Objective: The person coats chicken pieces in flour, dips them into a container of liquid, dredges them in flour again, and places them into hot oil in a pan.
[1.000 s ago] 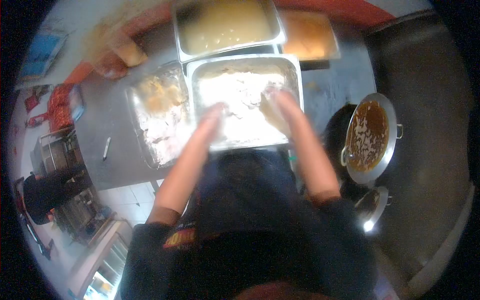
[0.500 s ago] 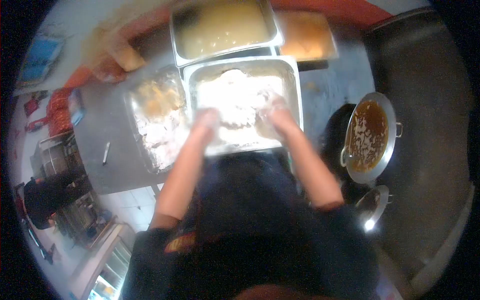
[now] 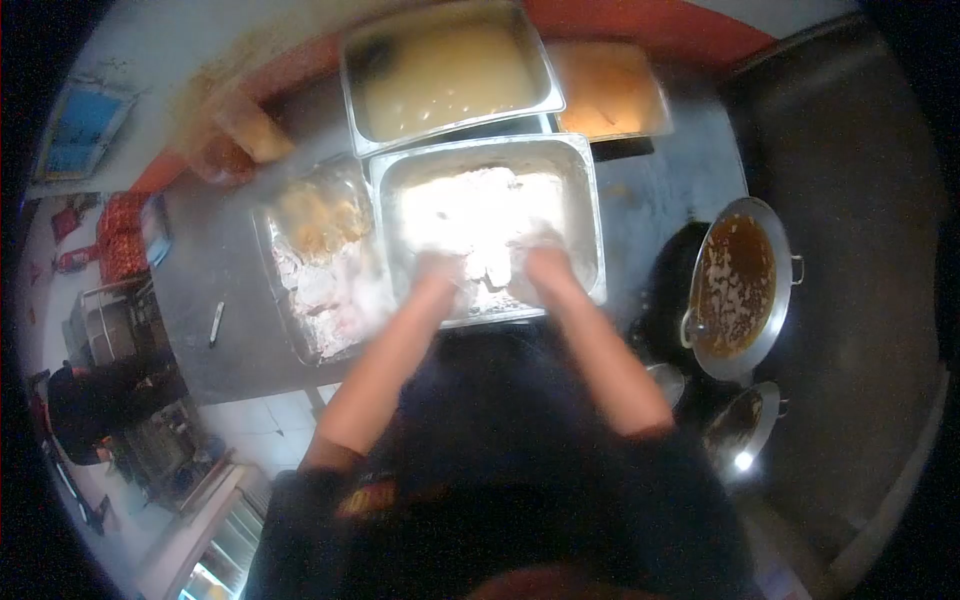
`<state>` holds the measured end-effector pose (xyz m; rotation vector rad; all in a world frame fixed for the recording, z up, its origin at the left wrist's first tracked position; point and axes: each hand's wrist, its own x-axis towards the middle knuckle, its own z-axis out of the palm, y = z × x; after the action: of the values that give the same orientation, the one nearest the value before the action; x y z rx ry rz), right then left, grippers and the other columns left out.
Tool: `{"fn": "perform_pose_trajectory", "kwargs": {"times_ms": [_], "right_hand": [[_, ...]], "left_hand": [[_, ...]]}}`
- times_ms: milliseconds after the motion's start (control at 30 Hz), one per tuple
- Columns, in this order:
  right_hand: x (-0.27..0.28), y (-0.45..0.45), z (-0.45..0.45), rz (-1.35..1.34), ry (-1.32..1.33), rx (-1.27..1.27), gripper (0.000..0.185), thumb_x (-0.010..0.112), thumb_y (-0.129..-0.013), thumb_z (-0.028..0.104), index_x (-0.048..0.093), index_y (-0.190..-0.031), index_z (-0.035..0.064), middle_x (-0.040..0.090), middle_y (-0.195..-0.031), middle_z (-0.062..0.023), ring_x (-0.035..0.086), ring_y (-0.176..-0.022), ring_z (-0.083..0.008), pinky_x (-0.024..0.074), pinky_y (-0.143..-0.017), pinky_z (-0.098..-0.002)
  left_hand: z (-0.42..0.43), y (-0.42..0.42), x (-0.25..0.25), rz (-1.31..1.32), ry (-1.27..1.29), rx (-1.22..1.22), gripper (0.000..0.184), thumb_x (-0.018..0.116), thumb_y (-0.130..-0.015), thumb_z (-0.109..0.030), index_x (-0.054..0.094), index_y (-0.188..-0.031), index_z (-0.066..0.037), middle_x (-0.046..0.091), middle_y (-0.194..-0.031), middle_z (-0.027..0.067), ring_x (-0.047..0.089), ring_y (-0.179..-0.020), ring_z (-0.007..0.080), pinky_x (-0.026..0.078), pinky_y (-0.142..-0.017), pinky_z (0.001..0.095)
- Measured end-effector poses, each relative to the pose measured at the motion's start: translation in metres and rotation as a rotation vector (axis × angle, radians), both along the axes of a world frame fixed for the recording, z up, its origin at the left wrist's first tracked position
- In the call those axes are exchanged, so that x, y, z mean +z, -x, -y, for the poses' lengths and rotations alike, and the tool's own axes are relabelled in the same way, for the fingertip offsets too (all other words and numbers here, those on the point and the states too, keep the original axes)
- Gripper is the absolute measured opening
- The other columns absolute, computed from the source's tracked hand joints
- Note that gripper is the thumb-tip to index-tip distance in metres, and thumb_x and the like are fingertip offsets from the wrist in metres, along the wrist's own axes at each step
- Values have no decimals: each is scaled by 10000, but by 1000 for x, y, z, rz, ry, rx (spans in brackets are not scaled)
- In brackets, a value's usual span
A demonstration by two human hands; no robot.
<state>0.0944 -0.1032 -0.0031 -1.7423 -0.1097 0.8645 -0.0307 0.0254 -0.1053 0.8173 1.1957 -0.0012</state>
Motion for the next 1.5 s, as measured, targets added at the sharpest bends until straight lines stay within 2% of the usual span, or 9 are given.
{"fn": "perform_pose_trajectory", "kwargs": {"times_ms": [100,300,367,833,900,1033,1200,1367,1500], "right_hand": [[17,-23,14,94,135,66,436,536,-834,166,460,-1234,9,608,-1031,-136,551,-983,-200,426,-838,-282],[-29,-62,-50,34,88,284,376,538,-827,286,576,-1116,49,594,-1068,-186,558,-999,-275,430,-841,-346],[-10,-59,-71,627,437,646,387,542,-811,341,613,-1026,27,589,-1057,-206,559,-992,-323,433,-830,-379],[16,-63,-3,346,258,697,704,596,-734,352,353,-1320,47,371,-1329,-227,375,-1218,-343,284,-1025,-359],[-32,-50,-18,1042,182,934,575,595,-688,277,470,-1217,89,531,-1165,-165,444,-1137,-329,362,-948,-400],[-15,-13,-64,901,714,905,329,565,-721,247,611,-1024,127,559,-1142,-116,484,-1095,-273,431,-837,-380],[-23,-36,-43,672,30,607,320,567,-699,70,623,-1014,86,613,-998,-155,603,-849,-255,467,-783,-351],[54,-48,-17,377,159,523,428,608,-695,106,532,-1104,5,593,-1052,-186,530,-1044,-294,416,-895,-329],[-68,-63,-12,154,123,403,453,568,-761,223,510,-1163,24,574,-1090,-218,500,-1108,-285,406,-907,-320]], "left_hand": [[-14,34,-24,384,-664,-640,221,535,-838,-107,571,-1034,-11,595,-977,121,569,-837,226,447,-766,377],[-4,-36,52,131,273,199,344,422,-924,-384,528,-1089,-102,591,-973,96,574,-813,208,500,-626,389],[0,-54,10,238,275,246,346,410,-926,-396,524,-1093,-115,587,-974,91,573,-819,211,500,-626,400],[-20,3,79,-54,-94,-221,188,566,-841,-146,554,-989,-30,581,-943,100,573,-808,182,500,-630,319],[-10,-3,35,146,-11,-86,174,564,-838,-141,568,-978,-39,585,-939,103,568,-831,172,499,-643,324],[-6,-27,9,173,-152,13,193,564,-836,-153,565,-988,-36,590,-917,105,565,-825,173,493,-628,352],[-12,-17,23,128,-49,62,237,546,-846,-191,557,-988,-2,582,-884,105,560,-793,169,470,-589,339],[-10,0,35,-8,-190,-355,262,519,-858,-229,563,-992,-7,578,-870,92,556,-780,165,465,-587,326],[-9,-41,22,81,-134,48,290,475,-879,-271,580,-999,-29,584,-855,81,556,-759,161,462,-609,314]]}}
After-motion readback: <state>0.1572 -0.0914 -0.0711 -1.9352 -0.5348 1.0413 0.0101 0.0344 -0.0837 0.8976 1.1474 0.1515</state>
